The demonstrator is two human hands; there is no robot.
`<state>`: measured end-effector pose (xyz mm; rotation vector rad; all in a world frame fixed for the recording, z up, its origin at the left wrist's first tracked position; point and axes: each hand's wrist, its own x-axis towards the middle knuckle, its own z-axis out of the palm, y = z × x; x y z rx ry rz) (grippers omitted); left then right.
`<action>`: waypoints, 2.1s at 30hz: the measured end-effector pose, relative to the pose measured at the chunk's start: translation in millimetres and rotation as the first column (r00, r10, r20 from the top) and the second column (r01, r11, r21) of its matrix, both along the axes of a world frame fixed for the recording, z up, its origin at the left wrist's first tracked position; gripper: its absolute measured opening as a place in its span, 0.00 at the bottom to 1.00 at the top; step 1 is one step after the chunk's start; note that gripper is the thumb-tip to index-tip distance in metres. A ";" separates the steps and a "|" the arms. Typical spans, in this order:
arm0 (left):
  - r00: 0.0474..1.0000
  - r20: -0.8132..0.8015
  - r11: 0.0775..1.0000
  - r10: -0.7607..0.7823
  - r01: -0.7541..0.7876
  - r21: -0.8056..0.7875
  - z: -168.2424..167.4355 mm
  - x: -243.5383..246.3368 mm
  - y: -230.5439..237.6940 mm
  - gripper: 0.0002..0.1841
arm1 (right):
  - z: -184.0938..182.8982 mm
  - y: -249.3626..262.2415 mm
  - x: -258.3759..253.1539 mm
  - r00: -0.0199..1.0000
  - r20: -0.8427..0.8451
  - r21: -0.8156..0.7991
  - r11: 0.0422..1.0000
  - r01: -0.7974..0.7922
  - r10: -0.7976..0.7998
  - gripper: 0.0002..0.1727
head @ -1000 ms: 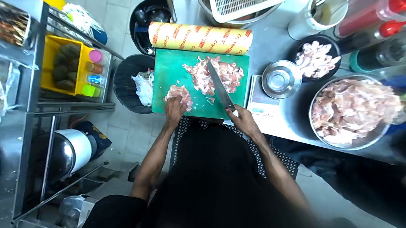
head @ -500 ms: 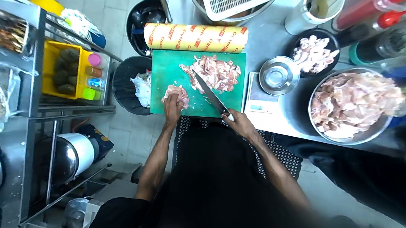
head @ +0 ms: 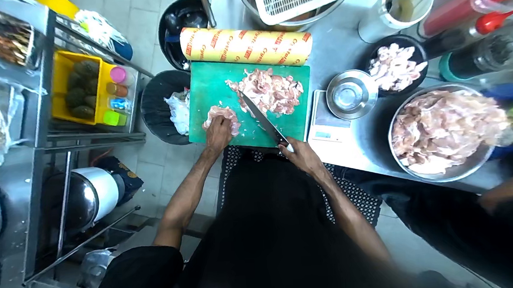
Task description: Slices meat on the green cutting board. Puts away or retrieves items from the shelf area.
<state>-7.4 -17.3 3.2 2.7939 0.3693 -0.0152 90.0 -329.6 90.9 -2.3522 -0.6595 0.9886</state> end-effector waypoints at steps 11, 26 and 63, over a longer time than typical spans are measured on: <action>0.998 -0.017 0.992 -0.064 0.065 0.111 -4.0 10.6 8.8 0.18 | 7.2 -5.1 -7.5 0.999 -0.047 -0.025 1.000 0.015 -0.016 0.22; 0.954 0.073 0.892 0.291 -0.242 -0.382 23.6 -23.0 -17.8 0.16 | 27.1 -4.6 -38.3 0.977 0.124 -0.375 0.920 -0.116 0.174 0.27; 0.889 0.184 0.876 0.420 -0.344 -0.337 5.9 6.7 -36.3 0.15 | 17.3 -22.7 -42.2 0.928 0.304 -0.062 0.968 0.244 -0.215 0.27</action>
